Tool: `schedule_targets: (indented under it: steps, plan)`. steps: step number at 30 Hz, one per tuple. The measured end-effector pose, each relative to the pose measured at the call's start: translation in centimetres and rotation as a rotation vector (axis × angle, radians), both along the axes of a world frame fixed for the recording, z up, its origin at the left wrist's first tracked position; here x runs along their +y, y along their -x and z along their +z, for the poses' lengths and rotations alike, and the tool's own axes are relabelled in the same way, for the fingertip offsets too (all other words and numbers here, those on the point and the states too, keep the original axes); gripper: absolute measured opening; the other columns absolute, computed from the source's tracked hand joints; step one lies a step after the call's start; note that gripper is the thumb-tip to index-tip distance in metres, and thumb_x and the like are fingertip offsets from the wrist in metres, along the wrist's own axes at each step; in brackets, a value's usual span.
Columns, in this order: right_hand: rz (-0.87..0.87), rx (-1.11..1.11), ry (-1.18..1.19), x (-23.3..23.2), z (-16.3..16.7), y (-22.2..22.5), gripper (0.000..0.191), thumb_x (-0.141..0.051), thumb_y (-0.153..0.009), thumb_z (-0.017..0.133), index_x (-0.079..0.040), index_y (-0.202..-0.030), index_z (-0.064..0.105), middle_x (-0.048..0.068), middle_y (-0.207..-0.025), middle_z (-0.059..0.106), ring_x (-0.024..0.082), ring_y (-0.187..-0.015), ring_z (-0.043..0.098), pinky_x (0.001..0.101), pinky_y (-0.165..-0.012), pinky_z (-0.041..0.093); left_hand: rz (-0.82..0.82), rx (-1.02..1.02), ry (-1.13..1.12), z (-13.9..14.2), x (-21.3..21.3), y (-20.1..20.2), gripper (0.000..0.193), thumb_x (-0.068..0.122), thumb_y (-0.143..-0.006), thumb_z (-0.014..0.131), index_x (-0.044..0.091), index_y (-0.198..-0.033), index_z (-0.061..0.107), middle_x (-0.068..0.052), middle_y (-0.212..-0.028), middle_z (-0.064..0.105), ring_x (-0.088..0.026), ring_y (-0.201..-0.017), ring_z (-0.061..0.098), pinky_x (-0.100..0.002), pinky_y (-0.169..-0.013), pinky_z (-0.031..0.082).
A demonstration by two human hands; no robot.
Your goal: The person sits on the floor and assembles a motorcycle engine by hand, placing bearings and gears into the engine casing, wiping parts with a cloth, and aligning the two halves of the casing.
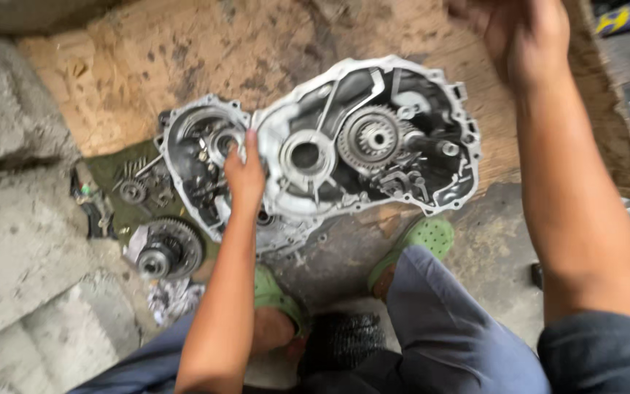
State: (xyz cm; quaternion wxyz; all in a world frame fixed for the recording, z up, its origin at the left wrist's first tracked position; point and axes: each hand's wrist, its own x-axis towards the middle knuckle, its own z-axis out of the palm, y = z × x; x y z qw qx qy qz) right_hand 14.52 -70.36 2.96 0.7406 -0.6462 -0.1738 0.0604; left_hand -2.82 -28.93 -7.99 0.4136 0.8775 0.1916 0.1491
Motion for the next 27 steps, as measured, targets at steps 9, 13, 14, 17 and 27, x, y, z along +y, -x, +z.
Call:
schedule_targets:
  steps: [9,13,14,17,27]
  plan:
    - [0.153,0.139,0.134,2.5,-1.0,12.5,0.073,-0.059,-0.116,0.023,0.000,-0.083,0.052,0.009,-0.077,0.053,0.018,-0.078,0.049,0.0308,-0.079,0.039,0.328,0.181,0.509,1.0,-4.8,9.8,0.052,0.047,-0.105,0.055,0.003,-0.078,0.059,0.004,-0.064,0.051,-0.009,-0.058,0.044,-0.030,-0.052,0.038]
    - [0.144,0.123,0.306,3.6,-1.3,10.6,0.074,-0.056,-0.113,0.023,-0.003,-0.069,0.050,0.006,-0.068,0.051,0.017,-0.067,0.046,0.0309,-0.067,0.037,0.325,0.229,0.506,1.2,-5.2,12.5,0.055,0.051,-0.105,0.053,0.002,-0.082,0.062,0.001,-0.069,0.053,-0.010,-0.066,0.048,-0.032,-0.060,0.043]
    - [0.163,0.115,0.346,3.9,-1.2,10.1,0.075,-0.057,-0.113,0.023,-0.004,-0.067,0.050,0.005,-0.065,0.050,0.017,-0.064,0.045,0.0311,-0.065,0.036,0.339,0.251,0.482,1.2,-5.4,13.2,0.056,0.052,-0.104,0.053,0.001,-0.083,0.063,-0.001,-0.070,0.056,-0.011,-0.067,0.050,-0.032,-0.063,0.045]
    - [0.176,0.120,0.400,5.6,-1.1,9.7,0.074,-0.057,-0.112,0.026,-0.006,-0.063,0.048,0.003,-0.060,0.046,0.017,-0.058,0.043,0.0316,-0.060,0.036,0.374,0.227,0.512,0.6,-6.0,14.4,0.060,0.055,-0.103,0.052,-0.001,-0.087,0.067,-0.007,-0.074,0.061,-0.018,-0.073,0.053,-0.038,-0.069,0.047]
    - [-0.239,0.300,-0.037,7.7,-2.8,11.9,0.064,-0.051,-0.114,0.042,-0.012,-0.063,0.038,0.002,-0.055,0.035,0.016,-0.048,0.032,0.0328,-0.051,0.028,0.375,0.271,0.220,1.1,-5.0,12.5,0.066,0.055,-0.103,0.054,-0.008,-0.096,0.071,-0.029,-0.092,0.073,-0.046,-0.086,0.068,-0.049,-0.080,0.052]
